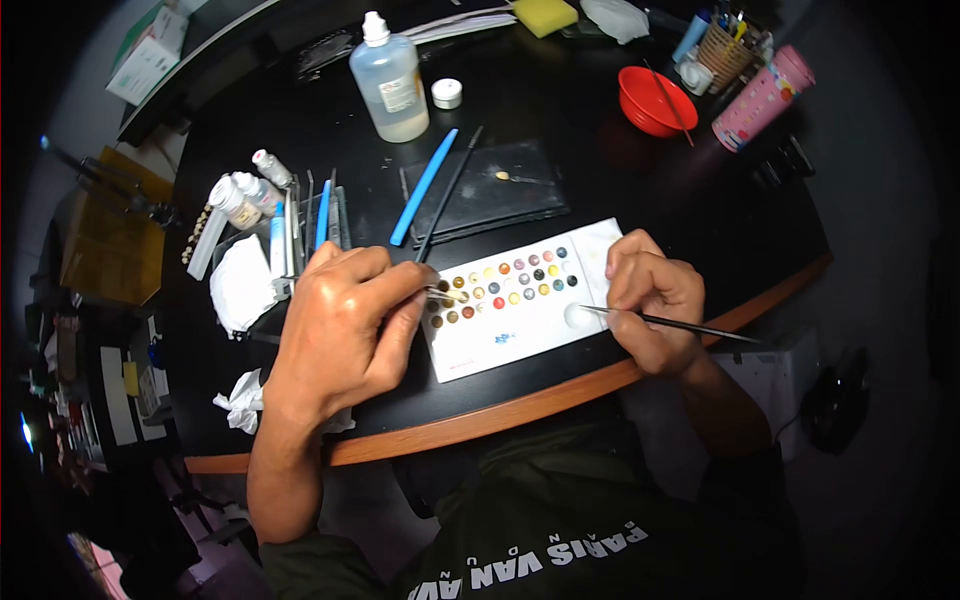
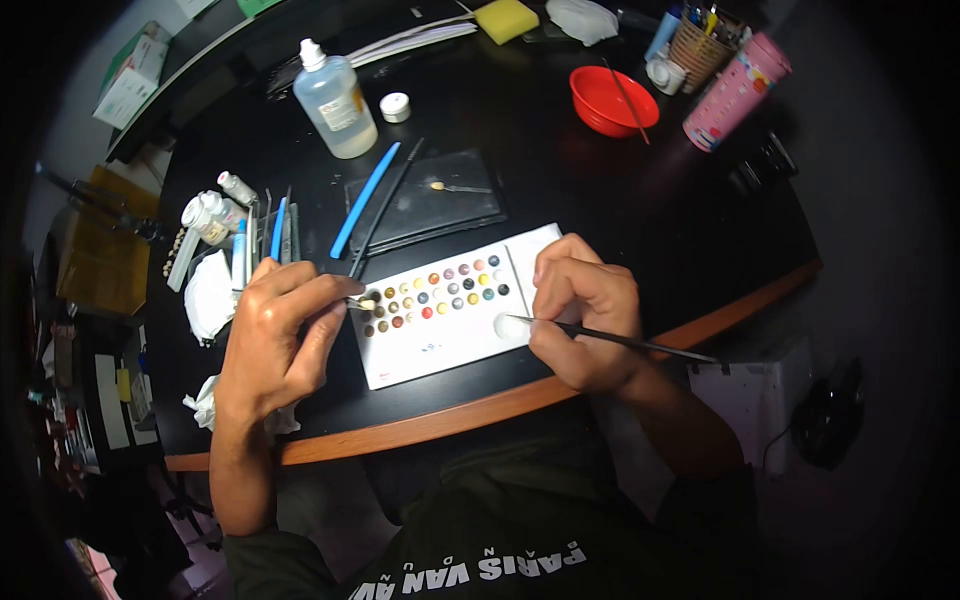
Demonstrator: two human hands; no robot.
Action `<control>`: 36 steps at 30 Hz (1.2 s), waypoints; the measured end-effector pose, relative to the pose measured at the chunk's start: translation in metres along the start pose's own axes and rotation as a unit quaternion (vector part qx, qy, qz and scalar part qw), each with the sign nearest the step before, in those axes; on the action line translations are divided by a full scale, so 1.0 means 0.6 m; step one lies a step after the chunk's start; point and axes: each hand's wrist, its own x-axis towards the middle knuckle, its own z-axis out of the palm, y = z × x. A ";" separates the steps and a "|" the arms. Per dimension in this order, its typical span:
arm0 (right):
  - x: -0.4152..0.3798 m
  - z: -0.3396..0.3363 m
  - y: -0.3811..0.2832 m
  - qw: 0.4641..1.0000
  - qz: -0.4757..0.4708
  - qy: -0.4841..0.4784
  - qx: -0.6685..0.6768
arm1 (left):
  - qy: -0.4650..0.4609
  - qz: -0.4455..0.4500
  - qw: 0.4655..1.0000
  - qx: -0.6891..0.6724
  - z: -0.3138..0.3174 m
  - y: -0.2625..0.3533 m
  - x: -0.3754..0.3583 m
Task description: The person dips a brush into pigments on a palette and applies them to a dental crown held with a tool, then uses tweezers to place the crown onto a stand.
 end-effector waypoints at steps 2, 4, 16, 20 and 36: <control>0.010 0.007 -0.005 1.000 -0.029 -0.007 -0.001 | 0.011 0.011 1.000 0.008 0.001 -0.002 -0.001; 0.030 0.016 -0.023 0.998 -0.057 -0.022 0.004 | 0.028 0.030 0.999 0.010 0.001 0.000 0.001; 0.140 0.089 -0.045 0.962 -0.159 -0.158 0.154 | 0.094 0.098 0.990 0.023 0.003 -0.005 -0.001; 0.125 0.104 -0.029 0.968 -0.108 -0.087 0.210 | 0.114 0.110 0.986 0.052 -0.001 -0.003 -0.001; 0.120 0.098 -0.041 0.975 -0.145 -0.142 0.089 | 0.132 0.122 0.979 0.096 0.003 -0.004 -0.002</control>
